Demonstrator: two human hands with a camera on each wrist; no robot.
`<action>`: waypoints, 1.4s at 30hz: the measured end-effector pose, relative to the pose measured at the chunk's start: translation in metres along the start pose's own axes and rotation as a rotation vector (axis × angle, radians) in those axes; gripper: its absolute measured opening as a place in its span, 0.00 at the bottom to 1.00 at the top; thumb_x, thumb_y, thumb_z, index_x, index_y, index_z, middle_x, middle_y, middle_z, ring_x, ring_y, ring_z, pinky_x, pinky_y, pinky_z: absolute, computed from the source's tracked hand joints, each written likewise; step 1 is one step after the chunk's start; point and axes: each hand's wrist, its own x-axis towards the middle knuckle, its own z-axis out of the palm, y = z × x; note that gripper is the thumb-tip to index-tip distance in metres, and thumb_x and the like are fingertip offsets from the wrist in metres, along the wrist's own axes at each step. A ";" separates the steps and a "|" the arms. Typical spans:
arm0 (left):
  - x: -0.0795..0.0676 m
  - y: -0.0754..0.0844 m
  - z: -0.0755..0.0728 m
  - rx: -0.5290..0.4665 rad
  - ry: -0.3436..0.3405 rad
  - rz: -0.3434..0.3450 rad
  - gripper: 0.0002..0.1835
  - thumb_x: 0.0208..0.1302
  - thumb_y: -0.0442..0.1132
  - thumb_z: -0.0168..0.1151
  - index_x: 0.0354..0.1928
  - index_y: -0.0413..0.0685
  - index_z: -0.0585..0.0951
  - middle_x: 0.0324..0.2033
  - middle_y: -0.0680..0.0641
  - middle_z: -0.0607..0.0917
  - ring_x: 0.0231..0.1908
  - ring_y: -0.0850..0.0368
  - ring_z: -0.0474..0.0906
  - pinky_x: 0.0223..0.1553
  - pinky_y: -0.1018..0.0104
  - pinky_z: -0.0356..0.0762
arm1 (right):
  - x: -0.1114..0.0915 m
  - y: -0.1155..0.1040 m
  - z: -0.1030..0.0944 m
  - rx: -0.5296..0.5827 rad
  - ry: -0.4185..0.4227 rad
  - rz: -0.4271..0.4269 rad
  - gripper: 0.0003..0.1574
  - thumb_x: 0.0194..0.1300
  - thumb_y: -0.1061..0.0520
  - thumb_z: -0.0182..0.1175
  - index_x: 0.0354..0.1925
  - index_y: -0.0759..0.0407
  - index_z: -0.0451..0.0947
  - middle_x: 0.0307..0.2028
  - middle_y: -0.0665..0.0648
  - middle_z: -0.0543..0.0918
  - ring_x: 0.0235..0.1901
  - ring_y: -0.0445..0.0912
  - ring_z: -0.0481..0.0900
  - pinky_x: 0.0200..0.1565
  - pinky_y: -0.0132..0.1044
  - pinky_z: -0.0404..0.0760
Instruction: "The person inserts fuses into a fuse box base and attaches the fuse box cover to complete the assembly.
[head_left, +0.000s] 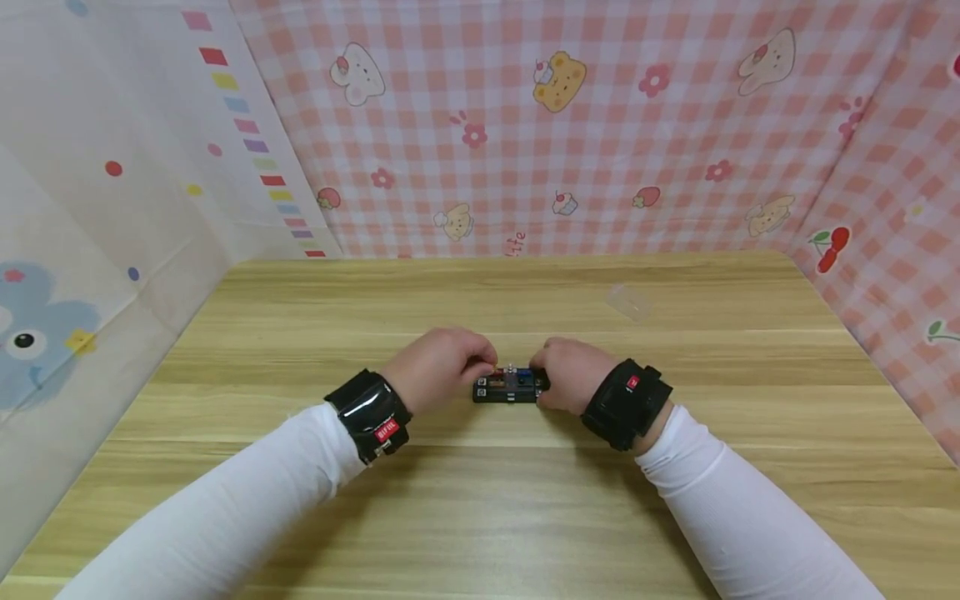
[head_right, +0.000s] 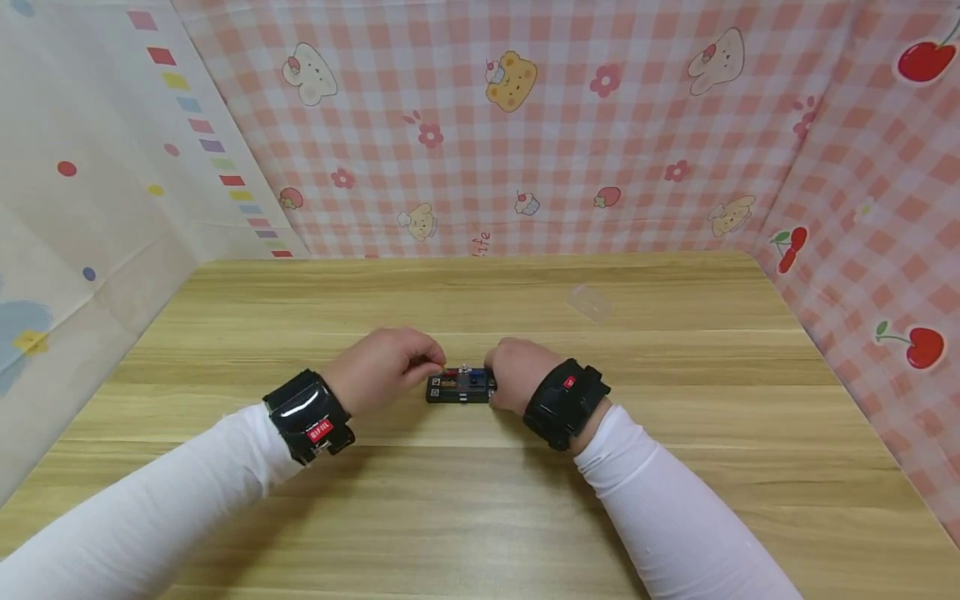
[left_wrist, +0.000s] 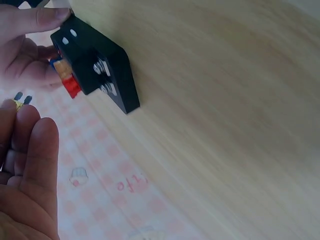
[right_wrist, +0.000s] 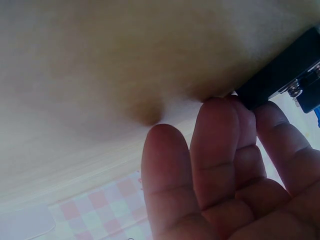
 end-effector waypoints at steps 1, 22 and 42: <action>0.001 0.001 0.001 0.012 -0.001 0.002 0.02 0.62 0.41 0.62 0.34 0.53 0.82 0.29 0.59 0.80 0.30 0.68 0.72 0.35 0.67 0.74 | 0.000 0.000 0.000 0.001 0.003 -0.002 0.23 0.47 0.53 0.71 0.43 0.58 0.81 0.34 0.52 0.75 0.29 0.44 0.71 0.34 0.38 0.73; 0.017 0.029 0.020 0.123 -0.028 0.049 0.03 0.63 0.43 0.60 0.35 0.56 0.83 0.28 0.61 0.81 0.27 0.68 0.71 0.35 0.68 0.74 | 0.000 0.004 0.002 0.003 0.049 -0.070 0.15 0.44 0.56 0.71 0.34 0.56 0.81 0.30 0.52 0.74 0.27 0.45 0.70 0.31 0.38 0.72; 0.023 0.032 0.028 0.111 -0.030 0.014 0.04 0.63 0.42 0.60 0.35 0.55 0.82 0.29 0.60 0.82 0.29 0.68 0.72 0.37 0.66 0.75 | 0.000 0.006 0.003 0.009 0.066 -0.063 0.13 0.43 0.56 0.70 0.31 0.53 0.80 0.28 0.50 0.75 0.26 0.44 0.69 0.31 0.38 0.71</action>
